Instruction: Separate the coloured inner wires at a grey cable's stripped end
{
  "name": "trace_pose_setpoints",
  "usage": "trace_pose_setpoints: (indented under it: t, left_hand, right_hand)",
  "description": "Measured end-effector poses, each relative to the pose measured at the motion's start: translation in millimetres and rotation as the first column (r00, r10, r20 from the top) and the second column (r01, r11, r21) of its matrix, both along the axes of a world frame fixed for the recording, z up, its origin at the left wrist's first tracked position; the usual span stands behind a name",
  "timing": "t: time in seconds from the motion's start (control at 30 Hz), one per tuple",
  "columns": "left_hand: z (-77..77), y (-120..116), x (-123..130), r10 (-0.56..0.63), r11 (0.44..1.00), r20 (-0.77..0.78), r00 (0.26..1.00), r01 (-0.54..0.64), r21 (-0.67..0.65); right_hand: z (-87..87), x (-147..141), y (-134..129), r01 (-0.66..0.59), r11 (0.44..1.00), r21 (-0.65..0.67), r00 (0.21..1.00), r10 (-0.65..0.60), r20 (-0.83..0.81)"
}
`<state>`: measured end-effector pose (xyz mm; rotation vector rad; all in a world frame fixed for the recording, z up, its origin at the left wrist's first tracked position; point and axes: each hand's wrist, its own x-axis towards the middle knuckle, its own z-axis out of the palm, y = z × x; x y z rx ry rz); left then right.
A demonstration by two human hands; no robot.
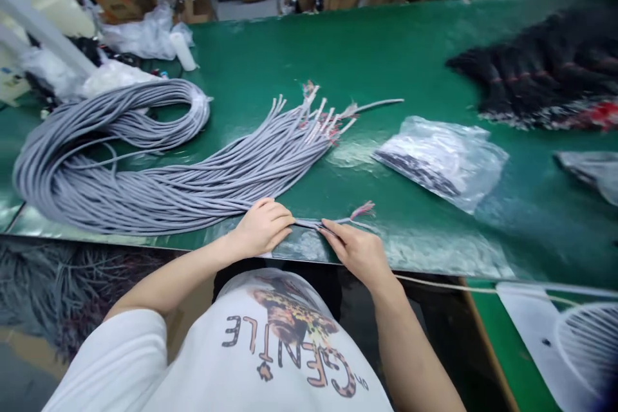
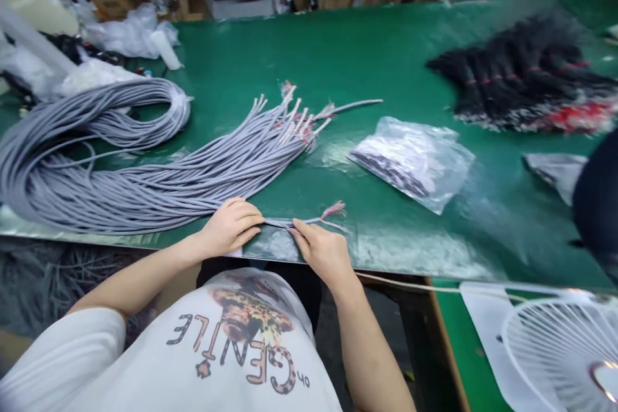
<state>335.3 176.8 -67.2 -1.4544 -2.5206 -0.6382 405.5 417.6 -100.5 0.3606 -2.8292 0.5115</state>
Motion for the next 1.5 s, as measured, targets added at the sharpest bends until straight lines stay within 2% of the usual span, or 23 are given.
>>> trace_pose_setpoints:
  t: [0.1, 0.17, 0.27, 0.33, 0.43, 0.53, 0.6, 0.67, 0.73, 0.8, 0.83, 0.9, 0.97, 1.03, 1.13, 1.17, 1.2, 1.23, 1.27, 1.37, 1.5]
  left_hand:
    - [2.8, -27.3, 12.7, 0.103, 0.980, 0.028, 0.994, -0.106, 0.171]
    - [5.7, -47.8, 21.2, 0.210, 0.943, 0.070, 0.975, -0.221, 0.249]
    - [9.6, -82.7, 31.6, 0.449, 0.827, 0.132, 0.884, -0.467, 0.314]
    - [10.6, -108.9, 36.1, 0.624, 0.692, 0.159, 0.765, -0.635, 0.343]
    - [8.8, -152.2, 37.7, 0.822, 0.436, 0.192, 0.536, -0.809, 0.393]
    - [4.6, -199.1, 33.0, 0.905, 0.167, 0.277, 0.322, -0.870, 0.464]
    - [2.5, -229.3, 28.6, 0.901, 0.007, 0.369, 0.230, -0.857, 0.516]
    - [1.9, -254.0, 24.9, 0.876, -0.111, 0.446, 0.182, -0.825, 0.554]
    - [3.0, -269.1, 22.2, 0.863, -0.159, 0.477, 0.164, -0.810, 0.565]
    - [5.7, -273.0, 18.3, 0.865, -0.132, 0.470, 0.178, -0.822, 0.554]
    - [7.8, -270.8, 15.0, 0.866, -0.092, 0.457, 0.203, -0.834, 0.545]
    - [13.9, -259.0, 4.4, 0.860, 0.031, 0.420, 0.290, -0.851, 0.525]
    - [22.8, -238.1, -12.1, 0.827, 0.206, 0.374, 0.419, -0.846, 0.491]
    - [33.8, -208.8, -33.2, 0.756, 0.411, 0.341, 0.559, -0.810, 0.417]
    - [47.6, -154.0, -68.9, 0.601, 0.728, 0.306, 0.738, -0.664, 0.173]
    - [49.5, -135.2, -81.2, 0.555, 0.802, 0.285, 0.781, -0.594, 0.066]
    - [49.8, -117.3, -93.6, 0.522, 0.847, 0.260, 0.812, -0.530, -0.043]
    - [48.3, -101.0, -105.7, 0.505, 0.863, 0.233, 0.831, -0.483, -0.146]
    - [45.5, -86.7, -117.3, 0.504, 0.857, 0.212, 0.838, -0.455, -0.242]
    - [33.3, -58.0, -145.2, 0.535, 0.794, 0.192, 0.823, -0.411, -0.447]
    - [22.4, -44.7, -157.7, 0.494, 0.772, 0.135, 0.859, -0.363, -0.522]
  right_hand:
    - [1.0, -5.6, 2.0, -0.021, 0.999, 0.026, 0.999, 0.022, -0.036]
    - [3.8, -9.6, 1.6, -0.021, 0.998, 0.062, 1.000, 0.022, -0.019]
    - [8.1, -16.3, 0.2, -0.037, 0.992, 0.121, 0.999, 0.034, 0.025]
    - [10.4, -21.2, 0.0, -0.063, 0.989, 0.135, 0.998, 0.060, 0.031]
    - [12.8, -28.8, 1.2, -0.110, 0.982, 0.150, 0.994, 0.106, 0.033]
    - [14.3, -35.5, 3.4, -0.151, 0.979, 0.136, 0.988, 0.145, 0.050]
    - [15.4, -38.9, 4.4, -0.177, 0.978, 0.106, 0.983, 0.171, 0.065]
    - [17.1, -40.6, 4.2, -0.197, 0.977, 0.082, 0.979, 0.191, 0.077]
    - [19.8, -40.3, 2.2, -0.201, 0.977, 0.069, 0.977, 0.195, 0.086]
    - [23.0, -38.2, -1.0, -0.191, 0.980, 0.064, 0.978, 0.184, 0.098]
    - [24.5, -36.9, -2.8, -0.185, 0.981, 0.064, 0.978, 0.177, 0.112]
    - [26.8, -34.5, -5.9, -0.182, 0.981, 0.072, 0.973, 0.169, 0.155]
    - [28.3, -32.8, -8.0, -0.183, 0.980, 0.082, 0.964, 0.163, 0.211]
    - [29.3, -31.2, -9.3, -0.170, 0.981, 0.095, 0.958, 0.142, 0.249]
    - [31.0, -28.0, -11.7, -0.129, 0.986, 0.106, 0.957, 0.096, 0.274]
    - [31.5, -26.6, -12.6, -0.114, 0.988, 0.103, 0.957, 0.081, 0.279]
    - [31.8, -25.2, -13.5, -0.098, 0.990, 0.100, 0.957, 0.067, 0.281]
    - [31.9, -23.8, -14.4, -0.084, 0.992, 0.096, 0.958, 0.053, 0.283]
    - [31.7, -22.5, -15.0, -0.070, 0.993, 0.091, 0.958, 0.041, 0.284]
    - [29.8, -19.8, -15.5, -0.038, 0.997, 0.072, 0.960, 0.017, 0.279]
    - [27.1, -19.6, -13.9, -0.024, 0.999, 0.039, 0.964, 0.013, 0.267]
